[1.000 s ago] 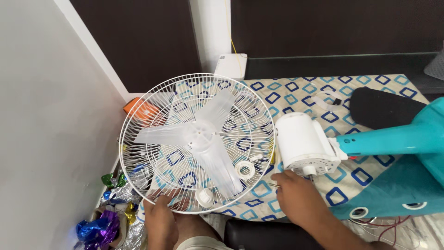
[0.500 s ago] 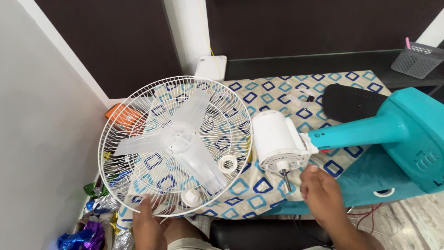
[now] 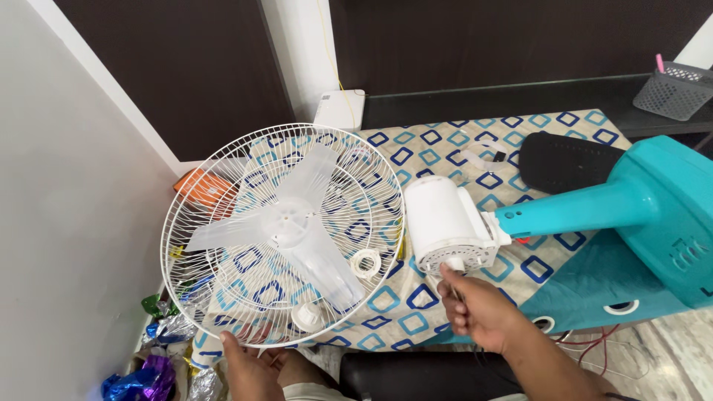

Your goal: The person assembles an electric fan by attaching the teal rear housing to the white motor unit and securing it with a screwdriver. They then align the fan blade cage and prepare to attach it to the motor shaft.

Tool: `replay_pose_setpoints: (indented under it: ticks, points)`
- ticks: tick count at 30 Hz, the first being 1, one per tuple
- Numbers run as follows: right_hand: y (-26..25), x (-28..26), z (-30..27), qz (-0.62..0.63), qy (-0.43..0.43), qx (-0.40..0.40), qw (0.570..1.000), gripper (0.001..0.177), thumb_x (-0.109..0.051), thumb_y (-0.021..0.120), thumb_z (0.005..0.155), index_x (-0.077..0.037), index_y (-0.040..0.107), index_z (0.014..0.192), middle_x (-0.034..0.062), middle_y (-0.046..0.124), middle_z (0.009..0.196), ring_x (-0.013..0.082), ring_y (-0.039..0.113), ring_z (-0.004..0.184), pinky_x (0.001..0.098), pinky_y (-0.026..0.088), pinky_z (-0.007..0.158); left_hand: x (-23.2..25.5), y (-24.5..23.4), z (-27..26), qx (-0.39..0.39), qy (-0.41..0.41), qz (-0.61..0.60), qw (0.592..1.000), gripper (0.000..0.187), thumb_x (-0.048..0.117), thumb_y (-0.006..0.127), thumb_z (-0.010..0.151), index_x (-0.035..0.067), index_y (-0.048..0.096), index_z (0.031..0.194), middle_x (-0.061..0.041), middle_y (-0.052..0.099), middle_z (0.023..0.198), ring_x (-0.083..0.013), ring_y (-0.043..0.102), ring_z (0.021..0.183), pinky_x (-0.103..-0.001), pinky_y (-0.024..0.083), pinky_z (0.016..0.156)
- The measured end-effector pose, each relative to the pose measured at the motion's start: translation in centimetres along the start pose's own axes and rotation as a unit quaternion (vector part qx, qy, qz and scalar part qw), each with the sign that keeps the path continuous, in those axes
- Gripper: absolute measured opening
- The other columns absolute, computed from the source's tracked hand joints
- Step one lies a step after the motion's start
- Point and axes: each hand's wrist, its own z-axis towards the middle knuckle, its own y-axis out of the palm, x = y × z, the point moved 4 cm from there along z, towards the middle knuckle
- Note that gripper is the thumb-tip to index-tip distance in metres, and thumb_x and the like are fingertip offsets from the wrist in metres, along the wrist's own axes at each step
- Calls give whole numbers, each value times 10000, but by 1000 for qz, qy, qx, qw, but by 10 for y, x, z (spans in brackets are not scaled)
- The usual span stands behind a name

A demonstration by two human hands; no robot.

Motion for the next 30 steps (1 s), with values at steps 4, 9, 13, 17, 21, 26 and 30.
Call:
replay_pose_setpoints:
  ticks: [4,9,13,17,21,26,30]
  points:
    - [9,1,1,59,-33,33,997,454,-535,513,982,-87,552,921,-26,277,520,109,270,437,284,247,420,4,1,0,3,13,-16,1000,706,642,288,1023,87,475,1418,-125,648,1232,-243,591,859,-403,436,731]
    - [16,6,6,70,-115,81,988,457,-532,467,1016,-113,449,835,-17,279,529,124,241,419,307,247,401,14,3,-1,4,24,-19,1000,676,596,280,1032,76,459,1424,-147,645,1235,-285,647,963,-434,478,792]
    - [18,12,13,57,-152,61,985,479,-532,444,1019,-114,424,785,-9,287,527,125,239,415,308,258,391,20,2,-1,-14,53,-35,998,655,569,290,1046,70,481,1426,-151,645,1239,-283,640,993,-454,491,810]
    - [16,13,20,62,-179,52,980,486,-529,429,1027,-107,443,786,-12,288,530,121,241,413,299,256,388,20,-1,0,-3,52,-27,998,625,553,297,1042,94,471,1429,-164,651,1225,-305,633,984,-468,491,808]
    - [17,7,22,44,-191,53,979,478,-523,417,1026,-104,456,799,-9,294,533,120,241,414,296,256,387,18,-4,5,4,48,-26,999,632,556,298,1047,85,475,1427,-163,649,1225,-307,626,972,-471,486,805]
    - [19,-12,22,54,-205,64,975,449,-490,407,1052,-111,464,817,-24,274,538,109,225,422,293,229,383,12,-7,13,-2,46,-32,998,642,576,275,1045,88,456,1420,-165,644,1231,-310,630,972,-479,466,788]
    - [21,-38,23,51,-233,67,969,450,-483,393,1068,-121,448,807,-30,275,542,108,221,421,295,232,378,10,-9,17,0,51,-38,998,669,587,231,1054,72,461,1414,-175,639,1236,-308,637,983,-491,501,809]
